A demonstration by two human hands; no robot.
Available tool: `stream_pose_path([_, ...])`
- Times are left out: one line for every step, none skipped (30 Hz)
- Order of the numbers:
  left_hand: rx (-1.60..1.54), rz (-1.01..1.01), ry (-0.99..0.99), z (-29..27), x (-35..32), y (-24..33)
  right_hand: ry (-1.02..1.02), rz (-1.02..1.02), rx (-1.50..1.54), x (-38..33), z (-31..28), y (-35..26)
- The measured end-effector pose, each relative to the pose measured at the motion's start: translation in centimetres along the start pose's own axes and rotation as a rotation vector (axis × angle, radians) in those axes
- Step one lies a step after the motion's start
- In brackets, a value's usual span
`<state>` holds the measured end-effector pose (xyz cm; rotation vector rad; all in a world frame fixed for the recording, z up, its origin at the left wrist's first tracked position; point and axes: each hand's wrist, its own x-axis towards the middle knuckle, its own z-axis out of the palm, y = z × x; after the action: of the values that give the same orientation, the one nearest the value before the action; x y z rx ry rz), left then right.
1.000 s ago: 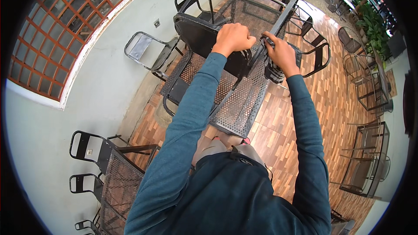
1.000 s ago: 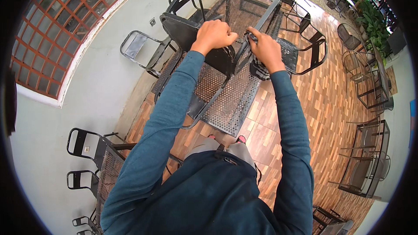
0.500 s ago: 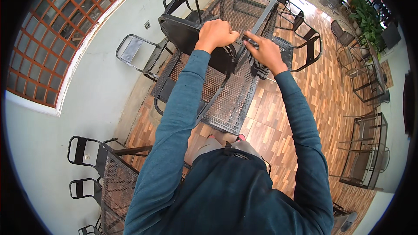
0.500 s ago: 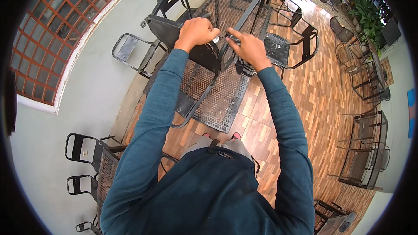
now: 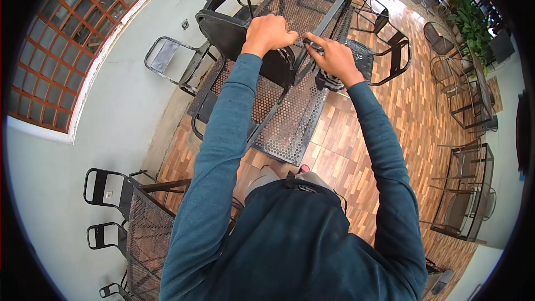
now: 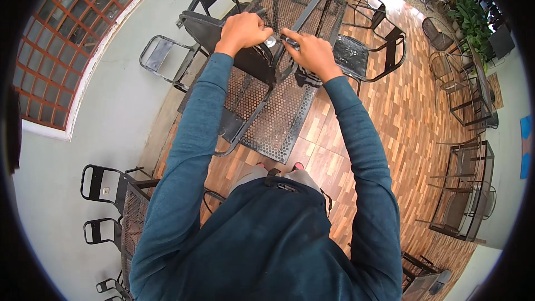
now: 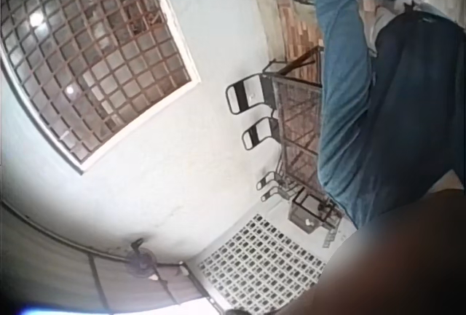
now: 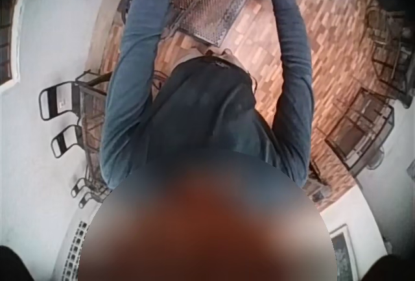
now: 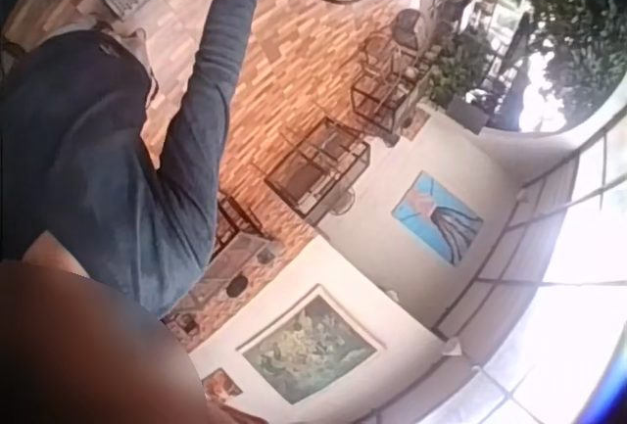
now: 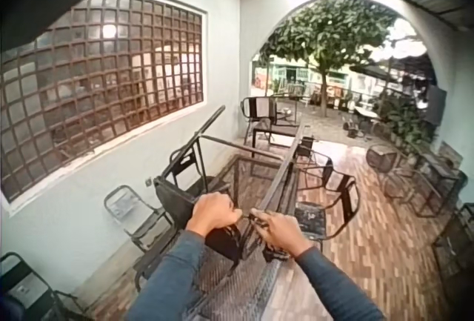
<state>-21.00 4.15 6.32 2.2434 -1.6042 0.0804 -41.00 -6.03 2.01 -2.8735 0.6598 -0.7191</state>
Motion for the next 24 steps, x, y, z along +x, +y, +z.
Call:
stream_pose_path([-0.001,0.001,-0.004,0.1,0.0,-0.1,0.041,-0.007,0.017,-0.3,0.3,-0.2])
stream_pose_path([-0.003,0.0,-0.005,0.1,0.0,0.0,0.037,-0.009,0.018,-0.6,0.9,-0.1])
stream_pose_path([-0.005,-0.004,-0.005,0.1,0.0,0.0,0.05,-0.042,0.024,-1.0,1.5,-0.1])
stream_pose_path([-0.001,-0.013,-0.015,0.1,0.1,0.1,0.064,-0.075,0.031,-1.4,1.9,0.1])
stream_pose_path([0.003,-0.023,-0.024,0.1,0.1,0.0,-0.003,-0.103,-0.022,-1.7,1.2,-0.4])
stream_pose_path([0.002,-0.028,-0.022,0.1,0.0,-0.1,-0.006,-0.108,-0.022,-1.6,0.7,-0.5])
stream_pose_path([-0.002,-0.017,-0.007,0.2,0.0,-0.2,-0.023,-0.106,-0.046,-1.5,0.2,-0.6])
stream_pose_path([-0.008,0.0,0.006,0.3,-0.1,0.0,-0.039,-0.098,-0.072,-1.7,0.0,-0.5])
stream_pose_path([-0.01,0.001,0.004,0.3,-0.1,0.1,0.052,-0.11,-0.052,-1.7,0.4,-0.2])
stream_pose_path([-0.004,-0.001,0.002,0.2,-0.1,0.1,0.049,-0.107,-0.054,-1.9,0.7,-0.1])
stream_pose_path([0.004,-0.007,0.002,0.3,0.0,0.0,0.07,-0.085,-0.065,-2.0,0.9,-0.6])
stream_pose_path([0.003,-0.01,0.001,0.5,0.0,-0.2,0.091,-0.062,-0.077,-2.2,1.1,-0.9])
stream_pose_path([-0.004,-0.006,0.029,0.7,-0.1,-0.3,0.078,-0.085,-0.086,-2.6,1.4,-1.0])
stream_pose_path([-0.01,0.001,0.057,0.7,-0.1,-0.4,0.076,-0.087,-0.086,-2.8,1.3,-1.2])
stream_pose_path([-0.011,-0.002,0.057,0.8,-0.1,-0.5,0.038,-0.11,-0.105,-3.1,1.1,-1.3])
stream_pose_path([-0.012,0.001,0.063,0.8,0.0,-0.5,0.0,-0.134,-0.124,-3.2,0.9,-1.4])
stream_pose_path([-0.013,0.004,0.066,0.7,-0.1,-0.3,0.009,-0.134,-0.122,-3.2,0.5,-1.4])
stream_pose_path([-0.016,0.003,0.064,0.6,-0.1,-0.2,0.005,-0.133,-0.123,-3.2,0.4,-1.5])
stream_pose_path([-0.01,-0.003,0.039,0.4,-0.1,-0.2,0.007,-0.117,-0.149,-3.2,0.4,-1.7])
stream_pose_path([-0.003,-0.01,0.016,0.3,-0.1,-0.2,0.011,-0.101,-0.175,-3.1,0.5,-1.9])
stream_pose_path([-0.004,-0.011,0.016,0.3,-0.1,-0.1,0.032,-0.11,-0.161,-3.2,0.7,-2.1])
stream_pose_path([-0.002,-0.008,0.011,0.3,-0.2,-0.1,0.031,-0.11,-0.162,-3.5,0.8,-2.0])
stream_pose_path([0.001,-0.004,0.006,0.3,-0.2,-0.1,0.008,-0.165,-0.171,-3.7,0.8,-2.1])
stream_pose_path([0.0,-0.005,0.006,0.4,-0.2,-0.2,-0.016,-0.22,-0.179,-3.8,0.7,-2.1])
